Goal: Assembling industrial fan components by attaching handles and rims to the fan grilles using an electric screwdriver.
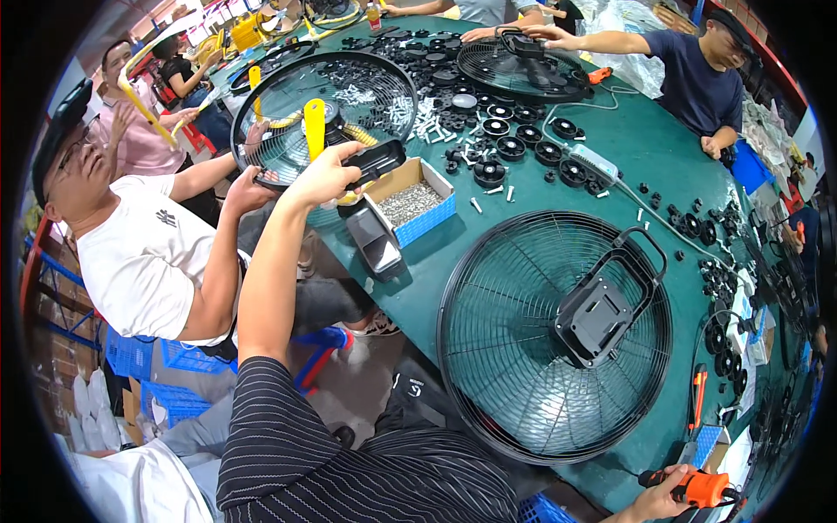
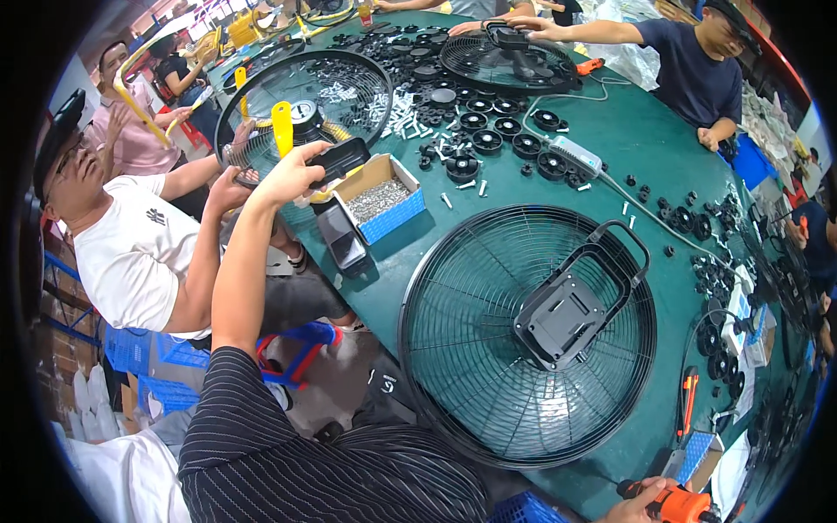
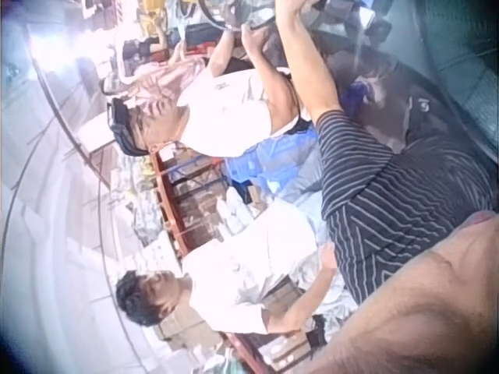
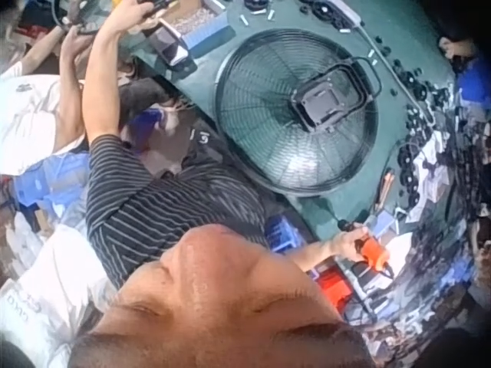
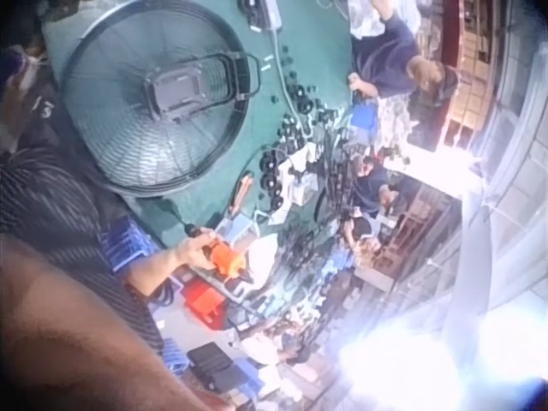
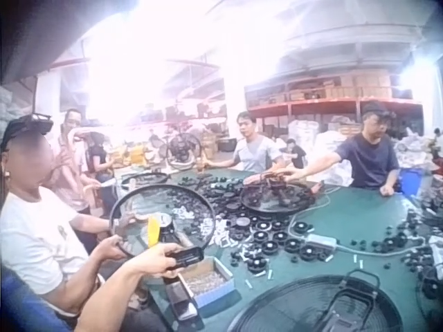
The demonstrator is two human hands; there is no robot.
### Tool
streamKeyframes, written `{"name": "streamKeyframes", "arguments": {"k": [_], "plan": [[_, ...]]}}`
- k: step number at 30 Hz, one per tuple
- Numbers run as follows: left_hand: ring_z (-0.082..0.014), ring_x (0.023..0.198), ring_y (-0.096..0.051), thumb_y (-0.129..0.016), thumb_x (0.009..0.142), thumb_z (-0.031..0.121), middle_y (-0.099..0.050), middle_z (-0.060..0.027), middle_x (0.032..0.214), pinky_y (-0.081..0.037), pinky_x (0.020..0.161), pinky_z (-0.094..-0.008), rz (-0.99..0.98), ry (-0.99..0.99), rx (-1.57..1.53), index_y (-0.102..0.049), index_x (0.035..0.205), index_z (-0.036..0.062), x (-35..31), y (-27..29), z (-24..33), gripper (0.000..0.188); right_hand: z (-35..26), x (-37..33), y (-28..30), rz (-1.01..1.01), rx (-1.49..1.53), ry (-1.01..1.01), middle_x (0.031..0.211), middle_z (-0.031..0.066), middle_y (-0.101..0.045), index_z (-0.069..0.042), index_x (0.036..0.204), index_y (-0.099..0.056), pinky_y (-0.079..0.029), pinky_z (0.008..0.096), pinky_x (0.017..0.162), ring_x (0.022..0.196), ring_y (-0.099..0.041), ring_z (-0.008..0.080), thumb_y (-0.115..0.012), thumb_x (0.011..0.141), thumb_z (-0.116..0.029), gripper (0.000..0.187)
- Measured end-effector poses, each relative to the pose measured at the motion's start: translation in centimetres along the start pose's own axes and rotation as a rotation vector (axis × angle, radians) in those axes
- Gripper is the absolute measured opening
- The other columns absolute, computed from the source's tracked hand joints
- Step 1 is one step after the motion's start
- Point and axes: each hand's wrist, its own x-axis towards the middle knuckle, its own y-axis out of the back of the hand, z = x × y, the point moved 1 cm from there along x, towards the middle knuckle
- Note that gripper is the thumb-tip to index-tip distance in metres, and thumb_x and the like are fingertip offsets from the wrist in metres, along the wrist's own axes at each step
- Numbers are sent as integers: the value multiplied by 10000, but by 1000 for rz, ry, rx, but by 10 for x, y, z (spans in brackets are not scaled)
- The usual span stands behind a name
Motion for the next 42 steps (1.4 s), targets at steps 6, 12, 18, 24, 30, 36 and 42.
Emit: {"name": "streamKeyframes", "arguments": {"k": [6, 12, 18, 24, 30, 36, 42], "plan": [[-73, 575, -570, -577, 834, -10, -683, -59, 818, -409, 449, -215, 17, -21, -74, -567, 1208, -33, -11, 10, -7, 375, 2, -2, -4, 34, -40, 99, 754, 142, -593, 71, 1084, -481, -524, 319, 523, 556, -583, 208, -746, 846, -44, 374], [-114, 641, -641, -571, 949, 97, -716, -119, 941, -471, 466, -222, 35, 36, -315, -578, 1147, -59, -28, 9, -18, 252, 7, 2, 16, 4, -146, 140, 777, 142, -600, 83, 1106, -487, -524, 316, 530, 566, -587, 209, -742, 845, -32, 382], [-129, 636, -647, -549, 857, 46, -719, -110, 944, -475, 463, -230, 13, -37, -333, -599, 1153, -29, -52, 2, -24, 309, 62, -8, 38, 48, -290, 406, 866, 146, -613, 88, 1240, -434, -534, 315, 585, 677, -612, 182, -745, 853, -54, 516], [-125, 666, -657, -503, 839, 1, -708, -104, 974, -486, 472, -228, -10, -27, -464, -583, 1247, -7, -83, -4, -27, 415, 67, -11, 38, -21, -72, 50, 846, 130, -556, 94, 1318, -345, -506, 308, 550, 612, -571, 183, -693, 890, -44, 568], [-154, 672, -662, -522, 870, 15, -701, -141, 969, -496, 468, -243, 63, 2, -572, -565, 1219, -31, -115, -11, -37, 354, 42, -10, 24, -65, -68, 88, 846, 126, -559, 80, 1320, -336, -499, 300, 541, 609, -563, 174, -690, 891, -47, 570], [-130, 644, -651, -534, 976, 92, -715, -143, 973, -492, 466, -230, 84, 24, -632, -568, 1166, -22, -123, -18, -50, 223, 46, -12, 25, -8, -41, 115, 854, 129, -563, 72, 1265, -371, -495, 296, 512, 589, -558, 172, -677, 892, -38, 495], [-121, 633, -644, -553, 994, 144, -712, -140, 956, -483, 455, -229, 96, 43, -600, -577, 1147, -21, -122, -27, -53, 226, 46, -13, 26, -96, -27, 161, 852, 134, -559, 75, 1192, -404, -480, 290, 503, 583, -549, 172, -667, 903, -50, 410]]}}
